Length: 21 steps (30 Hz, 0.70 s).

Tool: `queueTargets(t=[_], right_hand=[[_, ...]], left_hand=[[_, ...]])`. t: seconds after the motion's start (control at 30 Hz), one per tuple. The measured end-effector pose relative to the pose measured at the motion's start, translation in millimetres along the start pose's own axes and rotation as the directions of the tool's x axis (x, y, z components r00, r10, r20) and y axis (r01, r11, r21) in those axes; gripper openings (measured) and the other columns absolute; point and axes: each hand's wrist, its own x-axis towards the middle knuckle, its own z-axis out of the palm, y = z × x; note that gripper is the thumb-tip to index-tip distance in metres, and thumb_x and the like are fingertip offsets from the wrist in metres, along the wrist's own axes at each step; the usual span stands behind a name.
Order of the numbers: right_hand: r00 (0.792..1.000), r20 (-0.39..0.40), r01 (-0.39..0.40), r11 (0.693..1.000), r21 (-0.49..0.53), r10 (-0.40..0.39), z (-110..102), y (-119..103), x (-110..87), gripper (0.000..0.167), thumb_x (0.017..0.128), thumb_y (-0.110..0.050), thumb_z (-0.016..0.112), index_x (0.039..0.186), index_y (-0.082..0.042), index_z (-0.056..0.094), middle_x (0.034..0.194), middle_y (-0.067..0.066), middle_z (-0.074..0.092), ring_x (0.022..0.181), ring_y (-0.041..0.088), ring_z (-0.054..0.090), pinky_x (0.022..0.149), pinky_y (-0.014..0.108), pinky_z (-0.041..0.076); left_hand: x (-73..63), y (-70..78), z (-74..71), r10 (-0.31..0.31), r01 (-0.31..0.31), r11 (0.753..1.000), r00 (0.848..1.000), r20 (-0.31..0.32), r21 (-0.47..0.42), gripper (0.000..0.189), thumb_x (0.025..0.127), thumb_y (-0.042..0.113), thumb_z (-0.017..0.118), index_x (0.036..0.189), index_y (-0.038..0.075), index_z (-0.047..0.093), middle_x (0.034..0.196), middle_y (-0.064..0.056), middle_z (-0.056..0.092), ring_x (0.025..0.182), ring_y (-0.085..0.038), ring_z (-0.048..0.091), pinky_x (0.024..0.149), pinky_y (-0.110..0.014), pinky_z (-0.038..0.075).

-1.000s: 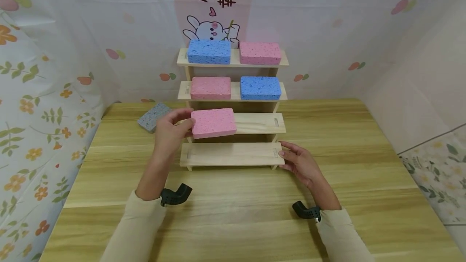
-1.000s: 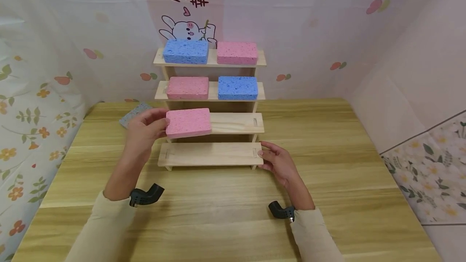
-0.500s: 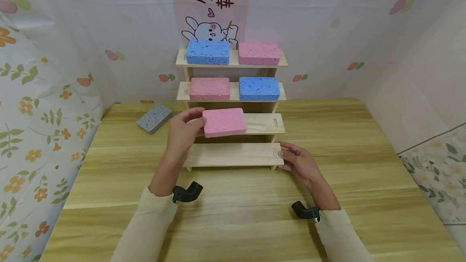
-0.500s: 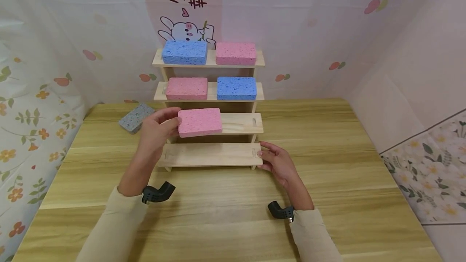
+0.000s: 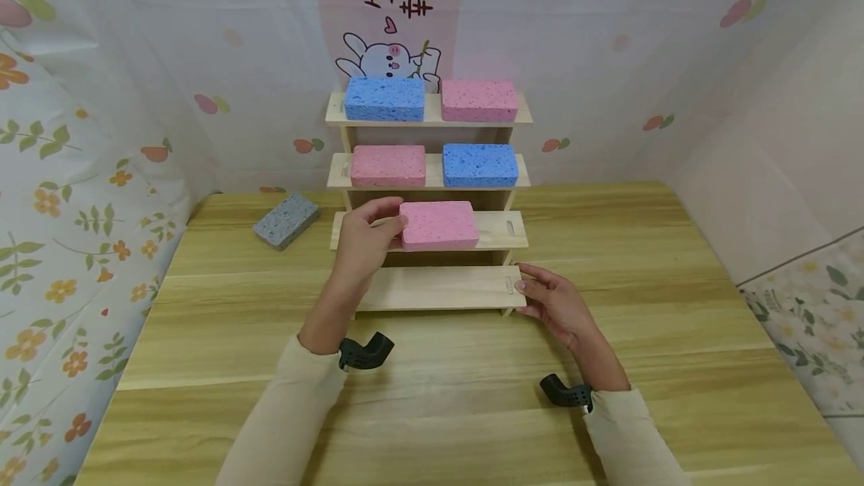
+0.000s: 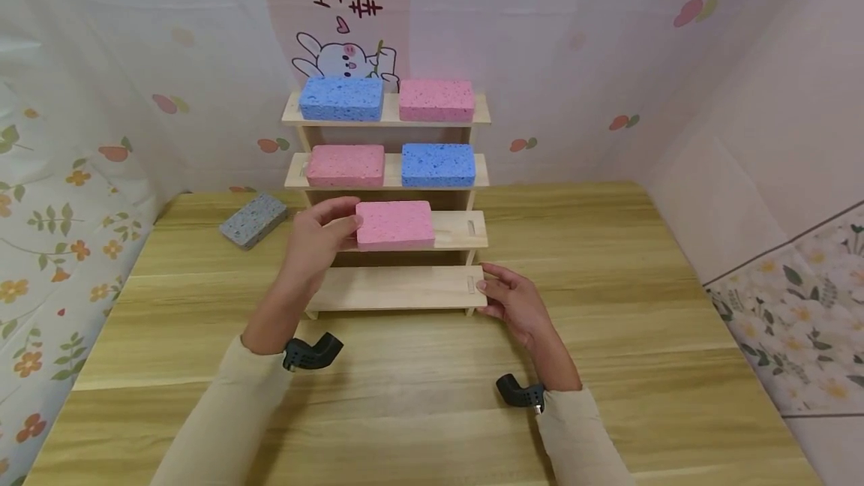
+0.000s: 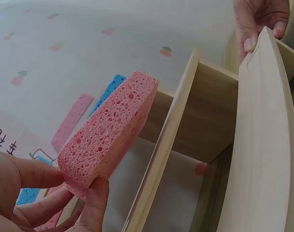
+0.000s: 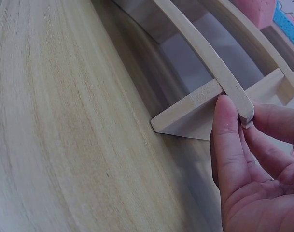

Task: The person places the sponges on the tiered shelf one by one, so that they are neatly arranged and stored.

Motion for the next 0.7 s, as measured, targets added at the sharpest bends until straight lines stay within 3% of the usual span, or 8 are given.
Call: queueTargets(t=[0.17, 0.7], right_hand=[[1.0, 0.001, -0.001, 1.0, 0.002, 0.001, 0, 1, -0.3, 0.059, 0.098, -0.008, 0.057, 0.15, 0.001, 0.03, 0.11, 0.001, 0.063, 0.086, 0.013, 0.067, 0.067, 0.023, 0.057], [0.999, 0.012, 0.031, 0.999, 0.005, -0.032, -1, 2, -0.1, 0.058, 0.099, -0.007, 0.055, 0.149, 0.004, 0.029, 0.108, -0.001, 0.064, 0.086, 0.012, 0.066, 0.069, 0.022, 0.056]], left_hand=[[1.9, -0.2, 10.7, -0.019, 0.018, 1.0, 1.0, 0.009, 0.008, 0.031, 0.094, 0.009, 0.061, 0.126, 0.01, 0.063, 0.122, -0.007, 0.06, 0.103, -0.021, 0.064, 0.082, -0.031, 0.056], [10.7, -5.4, 38.2, -0.008, 0.007, 0.998, 1.0, 0.001, 0.062, 0.032, 0.093, 0.007, 0.064, 0.125, 0.007, 0.064, 0.117, -0.01, 0.062, 0.097, -0.021, 0.063, 0.077, -0.03, 0.057]])
